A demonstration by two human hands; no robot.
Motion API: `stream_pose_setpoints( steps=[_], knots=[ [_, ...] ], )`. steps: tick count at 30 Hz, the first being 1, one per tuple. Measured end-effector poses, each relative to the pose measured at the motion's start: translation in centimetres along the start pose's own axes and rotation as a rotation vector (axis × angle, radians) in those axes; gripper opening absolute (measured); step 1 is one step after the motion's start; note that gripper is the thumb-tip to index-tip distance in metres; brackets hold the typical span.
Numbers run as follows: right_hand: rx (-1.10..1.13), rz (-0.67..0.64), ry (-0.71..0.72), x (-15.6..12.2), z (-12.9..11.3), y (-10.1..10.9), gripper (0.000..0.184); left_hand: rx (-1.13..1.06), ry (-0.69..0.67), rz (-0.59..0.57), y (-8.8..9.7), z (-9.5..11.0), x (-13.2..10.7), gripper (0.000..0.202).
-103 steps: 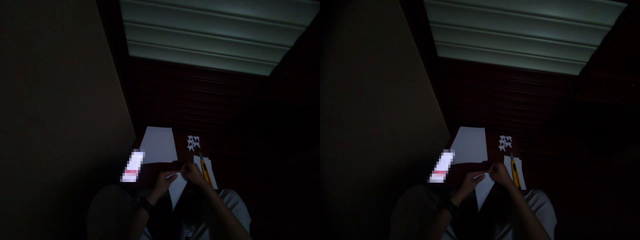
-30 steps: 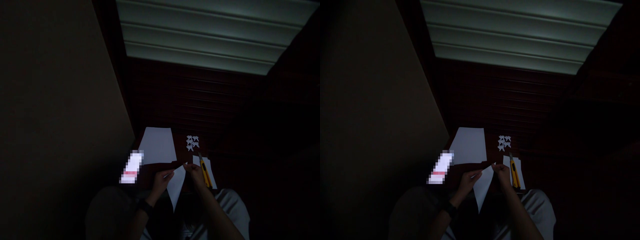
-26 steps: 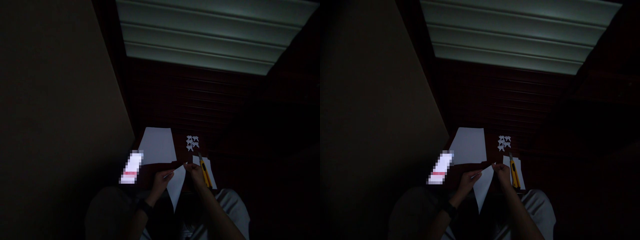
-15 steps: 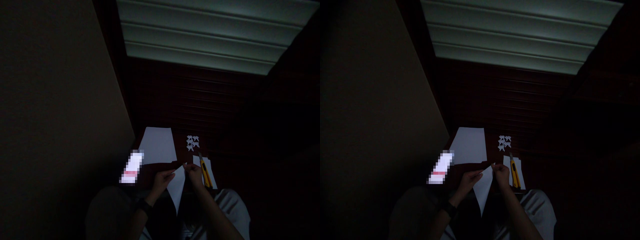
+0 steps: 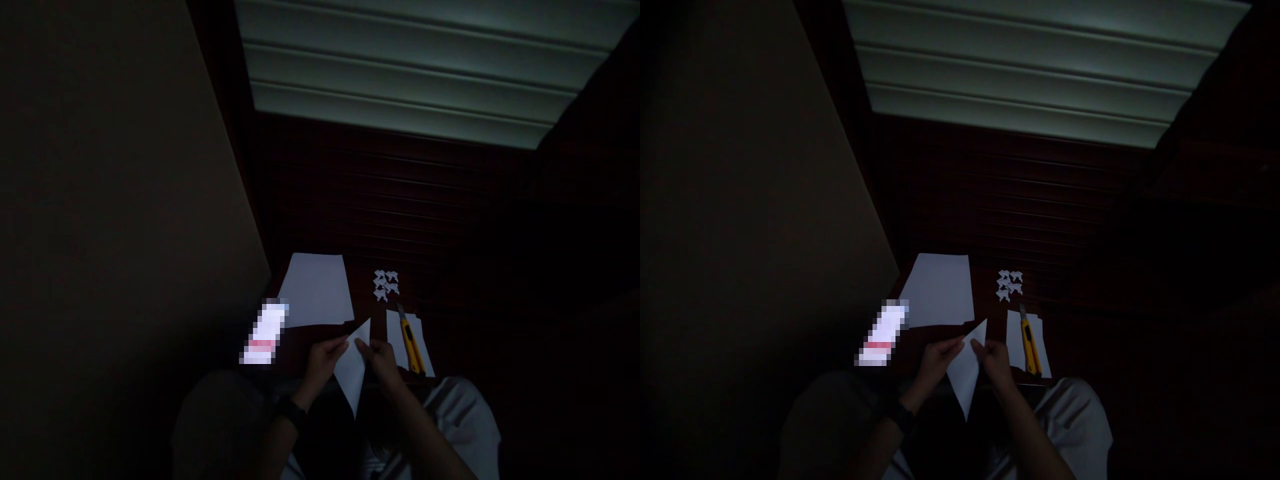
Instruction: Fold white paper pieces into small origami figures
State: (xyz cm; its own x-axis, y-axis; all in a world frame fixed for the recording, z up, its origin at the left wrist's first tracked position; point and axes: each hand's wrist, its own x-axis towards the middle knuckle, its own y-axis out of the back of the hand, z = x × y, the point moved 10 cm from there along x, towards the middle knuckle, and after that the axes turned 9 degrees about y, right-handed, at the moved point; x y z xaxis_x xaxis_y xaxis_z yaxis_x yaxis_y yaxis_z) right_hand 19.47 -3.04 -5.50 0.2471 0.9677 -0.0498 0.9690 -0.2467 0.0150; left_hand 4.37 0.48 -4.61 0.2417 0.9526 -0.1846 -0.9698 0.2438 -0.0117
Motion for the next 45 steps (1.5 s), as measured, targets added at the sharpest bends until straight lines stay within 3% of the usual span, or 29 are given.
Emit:
stream_pose_setpoints(
  steps=[9,15,20,29,45],
  knots=[
    [0.045,0.011,0.011,-0.1,-0.7,-0.2,0.035,0.026,-0.046,-0.018,0.0,0.7,-0.1,0.035],
    [0.225,-0.138,-0.09,-1.5,-0.5,-1.9,0.033,-0.043,0.007,0.006,0.5,0.2,0.0,0.039],
    [0.238,-0.218,-0.129,-2.4,0.0,-2.2,0.032,-0.101,0.036,0.002,0.7,0.0,0.0,0.044],
    [0.185,-0.113,-0.096,-1.9,0.6,-1.4,0.037,-0.085,0.034,-0.003,0.7,-0.2,0.1,0.043],
    [0.157,-0.075,-0.143,-1.9,0.4,-1.0,0.043,-0.106,0.017,-0.034,0.0,-0.6,0.1,0.041]
  ],
)
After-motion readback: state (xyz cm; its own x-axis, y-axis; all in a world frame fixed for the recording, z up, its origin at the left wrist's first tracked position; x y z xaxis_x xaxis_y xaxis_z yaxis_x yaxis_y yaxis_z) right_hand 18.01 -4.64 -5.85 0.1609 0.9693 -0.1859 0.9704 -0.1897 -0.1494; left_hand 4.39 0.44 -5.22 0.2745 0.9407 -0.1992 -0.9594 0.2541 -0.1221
